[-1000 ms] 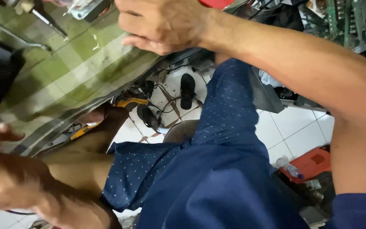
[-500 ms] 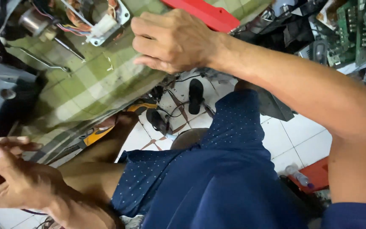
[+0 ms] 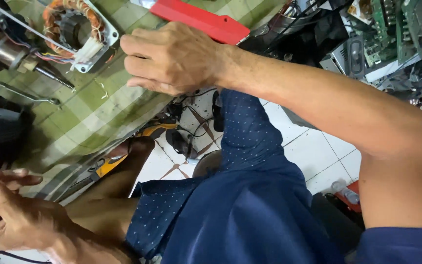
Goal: Repairing a fan motor by soldering wire connections and securing components with zip ties on a workbench.
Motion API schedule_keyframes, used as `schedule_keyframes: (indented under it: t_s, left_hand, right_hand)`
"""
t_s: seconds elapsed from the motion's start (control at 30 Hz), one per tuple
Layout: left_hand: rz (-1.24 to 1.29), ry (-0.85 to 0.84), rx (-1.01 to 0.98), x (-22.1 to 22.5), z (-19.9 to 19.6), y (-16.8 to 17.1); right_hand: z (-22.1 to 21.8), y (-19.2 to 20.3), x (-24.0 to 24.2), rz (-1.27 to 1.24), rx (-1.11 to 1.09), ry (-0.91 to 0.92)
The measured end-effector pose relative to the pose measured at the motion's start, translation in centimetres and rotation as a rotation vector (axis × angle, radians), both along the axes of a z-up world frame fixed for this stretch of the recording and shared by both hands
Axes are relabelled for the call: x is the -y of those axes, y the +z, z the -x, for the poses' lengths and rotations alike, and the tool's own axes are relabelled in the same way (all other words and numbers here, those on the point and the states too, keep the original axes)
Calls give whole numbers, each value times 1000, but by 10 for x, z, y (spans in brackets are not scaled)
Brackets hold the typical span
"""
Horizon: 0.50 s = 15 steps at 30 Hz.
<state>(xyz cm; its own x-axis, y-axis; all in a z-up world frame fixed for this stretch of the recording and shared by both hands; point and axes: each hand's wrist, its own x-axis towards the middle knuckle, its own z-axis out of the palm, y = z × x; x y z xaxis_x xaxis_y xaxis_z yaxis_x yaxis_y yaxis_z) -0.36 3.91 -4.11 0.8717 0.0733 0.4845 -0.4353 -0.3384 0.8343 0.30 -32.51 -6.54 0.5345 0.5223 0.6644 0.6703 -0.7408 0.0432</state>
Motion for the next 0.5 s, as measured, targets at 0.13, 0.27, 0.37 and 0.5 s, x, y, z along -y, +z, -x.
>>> schedule_keyframes:
  t_s: [0.13, 0.27, 0.37, 0.5]
  left_hand:
    - [-29, -30, 24, -6, -1, -4]
    - [-13, -34, 4, -7, 3, -1]
    - [20, -47, 16, -3, 7, 7]
    - [39, -25, 35, -2, 9, 9]
  right_hand:
    - [-1, -3, -2, -21, -14, -10]
    - [-2, -5, -4, -22, 24, -23]
    - [-3, -8, -6, -15, 11, -31]
    - [-4, -1, -5, 23, 21, -30]
